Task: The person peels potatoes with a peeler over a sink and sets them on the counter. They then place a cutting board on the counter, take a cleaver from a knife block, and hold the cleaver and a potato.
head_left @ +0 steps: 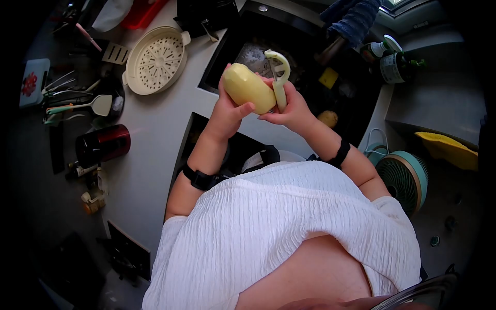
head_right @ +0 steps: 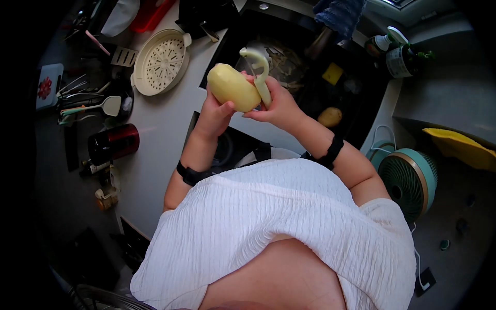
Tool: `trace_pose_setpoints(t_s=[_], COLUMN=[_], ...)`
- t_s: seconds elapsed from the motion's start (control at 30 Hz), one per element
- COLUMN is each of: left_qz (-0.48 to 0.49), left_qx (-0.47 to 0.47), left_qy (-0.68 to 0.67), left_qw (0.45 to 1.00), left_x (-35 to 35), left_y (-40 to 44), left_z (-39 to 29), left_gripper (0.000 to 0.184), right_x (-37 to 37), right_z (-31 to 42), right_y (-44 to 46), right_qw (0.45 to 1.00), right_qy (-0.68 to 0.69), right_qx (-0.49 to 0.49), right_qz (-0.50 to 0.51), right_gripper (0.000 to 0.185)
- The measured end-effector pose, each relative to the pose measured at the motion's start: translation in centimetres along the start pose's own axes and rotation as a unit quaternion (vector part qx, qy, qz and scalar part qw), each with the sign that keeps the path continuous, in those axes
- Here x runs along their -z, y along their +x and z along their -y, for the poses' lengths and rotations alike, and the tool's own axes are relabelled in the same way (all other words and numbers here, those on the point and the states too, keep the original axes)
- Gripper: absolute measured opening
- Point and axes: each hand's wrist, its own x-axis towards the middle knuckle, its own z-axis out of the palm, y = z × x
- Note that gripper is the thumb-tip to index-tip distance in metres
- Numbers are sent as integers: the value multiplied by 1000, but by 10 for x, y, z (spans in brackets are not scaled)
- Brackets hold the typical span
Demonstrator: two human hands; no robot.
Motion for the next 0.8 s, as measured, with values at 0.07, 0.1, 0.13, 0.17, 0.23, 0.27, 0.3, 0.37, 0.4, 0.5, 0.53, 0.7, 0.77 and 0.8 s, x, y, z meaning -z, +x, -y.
trace_pose_setpoints(t_s=[0.07,0.1,0.13,0.17,0.23,0.27,0.3,0.37,0.4,0.5,0.53,0.7,0.77,0.8], left_qz=[-9,0,8,16,48,64,56,41,45,36,17,-22,-18,-22], left_qx=[-25,0,25,50,41,35,26,6,5,-17,-36,-208,-249,-254], left_qy=[-2,-33,-64,-95,-104,-108,-95,-69,-75,17,120,473,474,472], left_qw=[1000,999,998,994,993,991,994,997,996,999,992,856,844,844], left_x=[-2,1,8,12,11,11,10,8,7,4,5,5,7,9], left_y=[-3,-5,-8,-9,-10,-10,-11,-16,-18,-23,-27,-41,-45,-48], left_z=[2,3,5,6,6,6,6,7,5,-5,-9,-35,-43,-45], left_gripper=[96,94,92,91,90,90,92,96,98,104,105,99,95,94], right_x=[4,5,6,6,7,7,9,15,19,33,36,47,43,42], right_z=[-5,-4,-2,-1,-3,-4,-3,-1,-5,-21,-24,-44,-47,-47], right_y=[-1,0,0,-1,-4,-4,-5,-4,-4,-5,-7,-28,-35,-37], right_qw=[995,1000,997,987,993,996,996,995,994,990,990,982,978,976], right_qy=[-92,-9,75,158,113,90,85,76,67,43,21,-39,-37,-35], right_qx=[-14,-16,-17,-19,-21,-21,-34,-59,-68,-92,-105,-160,-180,-190], right_qz=[19,22,24,25,9,2,-13,-39,-55,-94,-94,-94,-97,-99], right_gripper=[66,62,58,55,48,45,44,41,40,36,35,34,33,32])
